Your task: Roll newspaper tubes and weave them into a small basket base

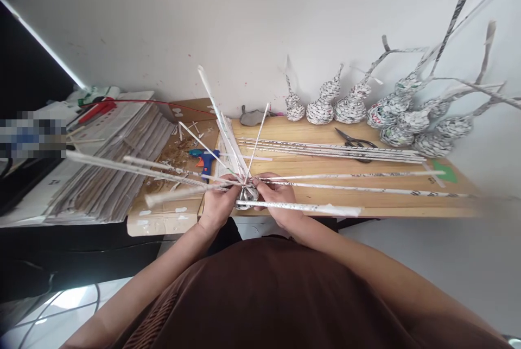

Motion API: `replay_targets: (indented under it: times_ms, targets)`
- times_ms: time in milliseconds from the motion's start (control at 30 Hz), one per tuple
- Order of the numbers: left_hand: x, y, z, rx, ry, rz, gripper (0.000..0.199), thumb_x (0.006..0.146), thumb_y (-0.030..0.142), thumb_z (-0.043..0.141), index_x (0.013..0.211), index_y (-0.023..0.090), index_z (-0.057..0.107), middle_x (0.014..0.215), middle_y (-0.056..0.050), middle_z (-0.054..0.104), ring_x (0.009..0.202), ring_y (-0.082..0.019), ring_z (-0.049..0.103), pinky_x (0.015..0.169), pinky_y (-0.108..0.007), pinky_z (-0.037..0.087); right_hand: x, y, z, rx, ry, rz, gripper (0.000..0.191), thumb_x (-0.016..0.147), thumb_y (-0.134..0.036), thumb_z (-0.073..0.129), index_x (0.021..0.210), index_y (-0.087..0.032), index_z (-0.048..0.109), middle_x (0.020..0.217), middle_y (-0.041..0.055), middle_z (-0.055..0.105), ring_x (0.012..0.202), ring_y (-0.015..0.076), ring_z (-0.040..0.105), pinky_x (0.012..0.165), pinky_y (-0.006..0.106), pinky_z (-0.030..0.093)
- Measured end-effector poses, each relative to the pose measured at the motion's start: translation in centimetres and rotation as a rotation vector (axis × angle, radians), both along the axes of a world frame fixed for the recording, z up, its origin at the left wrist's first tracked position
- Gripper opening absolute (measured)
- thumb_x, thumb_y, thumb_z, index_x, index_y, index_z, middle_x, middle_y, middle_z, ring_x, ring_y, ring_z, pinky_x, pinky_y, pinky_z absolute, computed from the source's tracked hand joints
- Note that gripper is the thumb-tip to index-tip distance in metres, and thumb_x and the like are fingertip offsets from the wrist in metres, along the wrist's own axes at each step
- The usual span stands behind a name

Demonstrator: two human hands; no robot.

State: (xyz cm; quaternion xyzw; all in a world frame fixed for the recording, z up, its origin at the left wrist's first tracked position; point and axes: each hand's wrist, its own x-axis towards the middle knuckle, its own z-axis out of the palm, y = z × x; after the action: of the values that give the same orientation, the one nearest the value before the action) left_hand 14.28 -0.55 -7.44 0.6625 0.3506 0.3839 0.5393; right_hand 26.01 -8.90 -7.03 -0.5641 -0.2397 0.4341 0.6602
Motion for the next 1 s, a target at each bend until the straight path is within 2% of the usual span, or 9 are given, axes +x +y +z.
replay_targets:
  times_ms: [133, 300, 400, 467, 600, 667, 733, 900, 1000]
  targets:
    - [-0.3, 0.2, 0.7, 0.074, 0.076, -0.066, 0.019, 0.082, 0.03, 0.059, 0.083, 0.015, 0.071, 0.077, -0.003, 0.07, 0.073, -0.017, 0.062, 0.069, -0.025, 0.048, 0.7, 0.1, 0.0, -0.042, -0.065, 0.031, 0.029, 0.073, -0.044, 0.071, 0.087, -0.018, 0.067, 0.069, -0.0001, 0.068, 0.05, 0.0117, 0.061, 0.038, 0.02, 0.053]
    - [-0.7, 0.5, 1.9, 0.136, 0.104, -0.064, 0.026, 0.086, 0.036, 0.056, 0.077, 0.015, 0.068, 0.071, -0.002, 0.065, 0.067, -0.014, 0.058, 0.063, -0.023, 0.045, 1.5, 0.0, 0.3, -0.088, -0.204, 0.048, 0.029, 0.076, -0.043, 0.067, 0.087, -0.017, 0.068, 0.07, 0.0009, 0.067, 0.046, 0.011, 0.06, 0.036, 0.02, 0.053]
    - [-0.9, 0.8, 2.4, 0.079, 0.098, -0.136, 0.029, 0.086, 0.041, 0.055, 0.082, 0.015, 0.068, 0.075, -0.003, 0.067, 0.067, -0.014, 0.059, 0.061, -0.023, 0.047, 1.8, -0.1, 0.6, -0.089, -0.254, 0.054, 0.028, 0.077, -0.042, 0.066, 0.084, -0.016, 0.068, 0.071, 0.0022, 0.068, 0.046, 0.011, 0.06, 0.036, 0.019, 0.052]
    - [-1.2, 1.0, 2.6, 0.049, 0.118, -0.227, 0.028, 0.082, 0.042, 0.062, 0.092, 0.016, 0.068, 0.082, -0.005, 0.069, 0.073, -0.016, 0.063, 0.064, -0.024, 0.049, 2.2, -0.2, 0.6, -0.089, -0.261, 0.057, 0.029, 0.076, -0.043, 0.067, 0.083, -0.015, 0.069, 0.072, 0.0035, 0.069, 0.049, 0.0118, 0.061, 0.035, 0.019, 0.05]
    - [-2.4, 1.9, 2.7, -0.047, 0.214, -0.391, 0.047, 0.071, 0.036, 0.075, 0.112, 0.016, 0.064, 0.097, -0.01, 0.071, 0.081, -0.019, 0.066, 0.065, -0.026, 0.052, 3.0, -0.1, 0.5, -0.11, -0.238, 0.046, 0.032, 0.072, -0.044, 0.071, 0.085, -0.014, 0.069, 0.073, 0.0045, 0.069, 0.049, 0.0123, 0.06, 0.033, 0.019, 0.05]
    - [-3.0, 2.4, 2.7, -0.152, 0.218, -0.489, 0.05, 0.073, 0.034, 0.073, 0.119, 0.016, 0.062, 0.099, -0.011, 0.071, 0.079, -0.019, 0.067, 0.064, -0.027, 0.053, 3.4, 0.0, 0.6, -0.113, -0.232, 0.039, 0.032, 0.071, -0.042, 0.071, 0.087, -0.014, 0.069, 0.071, 0.0042, 0.069, 0.048, 0.0123, 0.06, 0.034, 0.02, 0.051]
    - [-3.4, 2.8, 2.8, -0.224, 0.193, -0.552, 0.045, 0.078, 0.033, 0.067, 0.119, 0.016, 0.063, 0.096, -0.01, 0.072, 0.081, -0.019, 0.067, 0.065, -0.028, 0.054, 3.8, 0.1, 0.8, -0.11, -0.232, 0.054, 0.031, 0.072, -0.041, 0.072, 0.087, -0.014, 0.068, 0.069, 0.0038, 0.068, 0.047, 0.0124, 0.06, 0.034, 0.019, 0.052]
    - [-3.5, 3.6, 3.1, -0.227, 0.143, -0.407, 0.037, 0.077, 0.03, 0.067, 0.111, 0.015, 0.067, 0.098, -0.01, 0.072, 0.082, -0.019, 0.069, 0.062, -0.026, 0.055, 4.6, -0.1, 1.3, -0.107, -0.233, 0.115, 0.03, 0.072, -0.041, 0.071, 0.084, -0.014, 0.068, 0.063, 0.0023, 0.065, 0.045, 0.0117, 0.059, 0.033, 0.018, 0.05]
    - [-3.8, 4.0, 3.5, -0.219, 0.146, -0.385, 0.04, 0.075, 0.029, 0.069, 0.113, 0.014, 0.066, 0.098, -0.011, 0.071, 0.081, -0.018, 0.069, 0.058, -0.023, 0.052, 5.0, -0.2, 1.1, -0.116, -0.243, 0.103, 0.028, 0.072, -0.041, 0.071, 0.082, -0.015, 0.067, 0.064, 0.0021, 0.066, 0.046, 0.0115, 0.059, 0.033, 0.018, 0.05]
